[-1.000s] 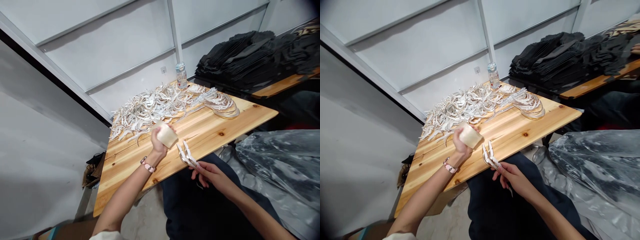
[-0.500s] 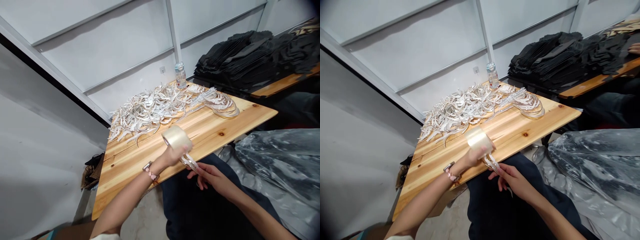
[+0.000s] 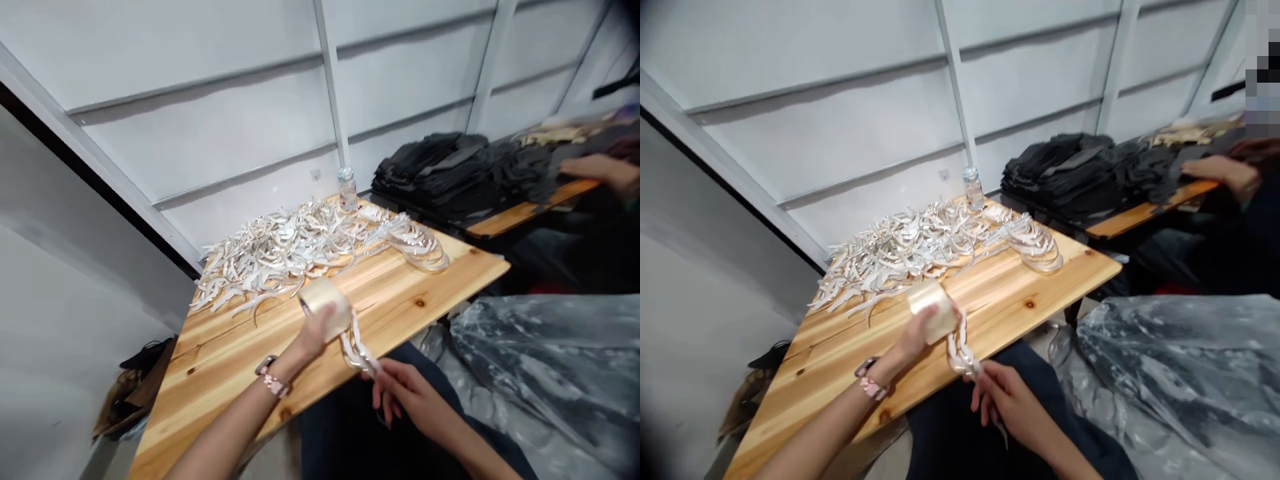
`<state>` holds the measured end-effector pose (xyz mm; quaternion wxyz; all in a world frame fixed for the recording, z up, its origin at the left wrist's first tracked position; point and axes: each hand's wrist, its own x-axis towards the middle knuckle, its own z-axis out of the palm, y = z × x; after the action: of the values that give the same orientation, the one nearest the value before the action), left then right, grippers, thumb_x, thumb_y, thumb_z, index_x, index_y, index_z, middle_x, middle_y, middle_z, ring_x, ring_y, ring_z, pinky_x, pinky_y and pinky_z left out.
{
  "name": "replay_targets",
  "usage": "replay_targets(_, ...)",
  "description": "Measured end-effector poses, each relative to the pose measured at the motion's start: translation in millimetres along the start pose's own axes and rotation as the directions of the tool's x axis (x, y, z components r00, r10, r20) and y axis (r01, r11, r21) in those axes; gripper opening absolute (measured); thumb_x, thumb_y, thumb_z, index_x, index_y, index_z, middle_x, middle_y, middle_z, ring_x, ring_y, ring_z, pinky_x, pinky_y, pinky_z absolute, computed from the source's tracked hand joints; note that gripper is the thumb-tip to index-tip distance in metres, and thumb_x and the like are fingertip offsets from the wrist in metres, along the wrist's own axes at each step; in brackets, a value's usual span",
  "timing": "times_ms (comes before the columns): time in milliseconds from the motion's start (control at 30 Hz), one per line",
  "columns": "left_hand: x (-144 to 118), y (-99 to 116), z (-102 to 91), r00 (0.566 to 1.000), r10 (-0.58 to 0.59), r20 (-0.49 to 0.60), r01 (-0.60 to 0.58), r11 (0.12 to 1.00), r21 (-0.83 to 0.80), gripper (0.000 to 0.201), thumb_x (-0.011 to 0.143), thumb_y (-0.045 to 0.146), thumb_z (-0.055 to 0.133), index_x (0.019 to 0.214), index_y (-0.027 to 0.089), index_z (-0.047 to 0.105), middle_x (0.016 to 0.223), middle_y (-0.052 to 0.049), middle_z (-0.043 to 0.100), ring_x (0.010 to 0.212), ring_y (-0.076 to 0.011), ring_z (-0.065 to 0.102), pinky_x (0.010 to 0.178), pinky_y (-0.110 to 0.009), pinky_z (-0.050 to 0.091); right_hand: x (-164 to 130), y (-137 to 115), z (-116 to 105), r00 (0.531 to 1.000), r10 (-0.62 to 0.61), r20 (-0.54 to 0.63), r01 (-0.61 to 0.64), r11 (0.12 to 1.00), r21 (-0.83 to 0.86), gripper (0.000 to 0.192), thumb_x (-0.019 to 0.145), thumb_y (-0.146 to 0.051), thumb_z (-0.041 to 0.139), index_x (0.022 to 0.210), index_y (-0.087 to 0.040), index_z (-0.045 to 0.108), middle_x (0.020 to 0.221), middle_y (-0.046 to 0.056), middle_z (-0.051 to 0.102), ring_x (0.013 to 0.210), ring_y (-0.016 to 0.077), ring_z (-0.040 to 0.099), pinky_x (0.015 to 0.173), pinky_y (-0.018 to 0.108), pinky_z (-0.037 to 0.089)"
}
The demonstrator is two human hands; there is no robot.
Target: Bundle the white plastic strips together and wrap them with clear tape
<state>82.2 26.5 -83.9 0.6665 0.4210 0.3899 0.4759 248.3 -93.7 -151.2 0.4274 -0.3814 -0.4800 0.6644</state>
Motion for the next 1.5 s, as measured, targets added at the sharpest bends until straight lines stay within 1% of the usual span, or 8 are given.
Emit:
replay_targets(133, 13, 29, -7.4, 0.983, 0.11, -0.149, -0.151, 0.943, -0.298, 0.034, 0.077, 0.045, 0.056, 0.082, 0.014, 0.066, 0.072, -0.005, 0.068, 0.066, -0.0183, 0.066, 0.061, -0.029, 0.054, -21, -23, -28, 0.994, 0.009, 0.106, 0.02, 0.965, -0.263, 0.046, 0.093, -0.059, 0.041, 0.09, -0.021, 0.067, 0.075, 0.007, 0.068, 0.065, 0.0177, 0.061, 0.061, 0.028, 0.046)
replay_targets(267, 10, 27, -11.6, 0.996, 0.04, -0.079, -0.062, 0.951, -0.301, 0.033, 0.075, 0.042, 0.06, 0.086, 0.012, 0.067, 0.077, -0.007, 0.069, 0.067, -0.021, 0.067, 0.06, -0.032, 0.054, -9, -80, -79, 0.922, -0.374, -0.096, 0.226, 0.725, -0.651, 0.038, 0.094, -0.053, 0.045, 0.095, -0.023, 0.068, 0.096, 0.01, 0.069, 0.093, 0.028, 0.061, 0.087, 0.037, 0.045)
replay_targets(433, -5, 7, -4.2, 0.992, -0.016, 0.125, 0.026, 0.996, -0.086, 0.038, 0.068, 0.045, 0.073, 0.084, 0.011, 0.069, 0.081, -0.008, 0.069, 0.074, -0.021, 0.065, 0.072, -0.031, 0.053, 95, -160, -150, 0.811, -0.582, -0.054, 0.215, 0.383, -0.898, 0.039, 0.095, -0.05, 0.039, 0.089, -0.018, 0.061, 0.085, 0.007, 0.064, 0.081, 0.0223, 0.059, 0.075, 0.032, 0.046)
replay_targets(567, -10, 7, -3.1, 0.991, -0.005, 0.137, 0.014, 0.998, -0.069, 0.041, 0.066, 0.049, 0.076, 0.083, 0.012, 0.069, 0.084, -0.007, 0.068, 0.078, -0.0207, 0.065, 0.077, -0.031, 0.05, 194, -199, -195, 0.797, -0.59, -0.127, 0.085, 0.317, -0.945, 0.038, 0.099, -0.04, 0.034, 0.098, -0.013, 0.061, 0.089, 0.008, 0.065, 0.082, 0.0197, 0.059, 0.076, 0.032, 0.045)
replay_targets(833, -7, 1, -8.1, 0.987, -0.004, 0.163, 0.015, 0.998, -0.065, 0.053, 0.064, 0.056, 0.076, 0.085, 0.009, 0.068, 0.082, -0.009, 0.066, 0.074, -0.0191, 0.063, 0.071, -0.03, 0.047, 283, -198, -240, 0.831, -0.497, -0.251, -0.188, 0.175, -0.967, 0.026, 0.09, -0.039, 0.06, 0.096, -0.015, 0.065, 0.102, 0.007, 0.066, 0.098, 0.0221, 0.061, 0.09, 0.044, 0.046)
replay_targets(1000, -9, -6, -10.2, 0.983, 0.01, 0.184, -0.006, 1.0, -0.023, 0.053, 0.07, 0.058, 0.07, 0.088, 0.008, 0.067, 0.082, -0.01, 0.065, 0.075, -0.0181, 0.06, 0.073, -0.03, 0.046, 317, -178, -206, 0.826, -0.546, -0.138, -0.116, 0.073, -0.99, 0.039, 0.079, -0.018, 0.06, 0.118, -0.017, 0.063, 0.138, 0.018, 0.048, 0.126, 0.0386, 0.041, 0.098, 0.053, 0.036)
replay_targets(1233, -11, -19, -15.0, 0.966, 0.058, 0.252, -0.08, 0.994, 0.077, 0.057, 0.069, 0.063, 0.071, 0.095, 0.012, 0.069, 0.091, -0.011, 0.066, 0.084, -0.0188, 0.06, 0.086, -0.034, 0.047, 377, -140, -65, 0.931, -0.228, 0.284, 0.288, -0.015, -0.957, 0.039, 0.09, -0.036, 0.059, 0.125, -0.019, 0.057, 0.123, 0.008, 0.062, 0.109, 0.0229, 0.059, 0.097, 0.044, 0.044)
replay_targets(1500, -18, -5, -6.4, 0.97, 0.076, 0.229, -0.099, 0.991, 0.089, 0.058, 0.068, 0.065, 0.07, 0.092, 0.012, 0.067, 0.089, -0.011, 0.065, 0.082, -0.0203, 0.06, 0.086, -0.037, 0.047, 374, -111, -6, 0.979, -0.156, 0.128, 0.125, -0.028, -0.992, 0.044, 0.09, -0.041, 0.06, 0.127, -0.017, 0.055, 0.129, 0.011, 0.057, 0.119, 0.0287, 0.053, 0.103, 0.056, 0.038)
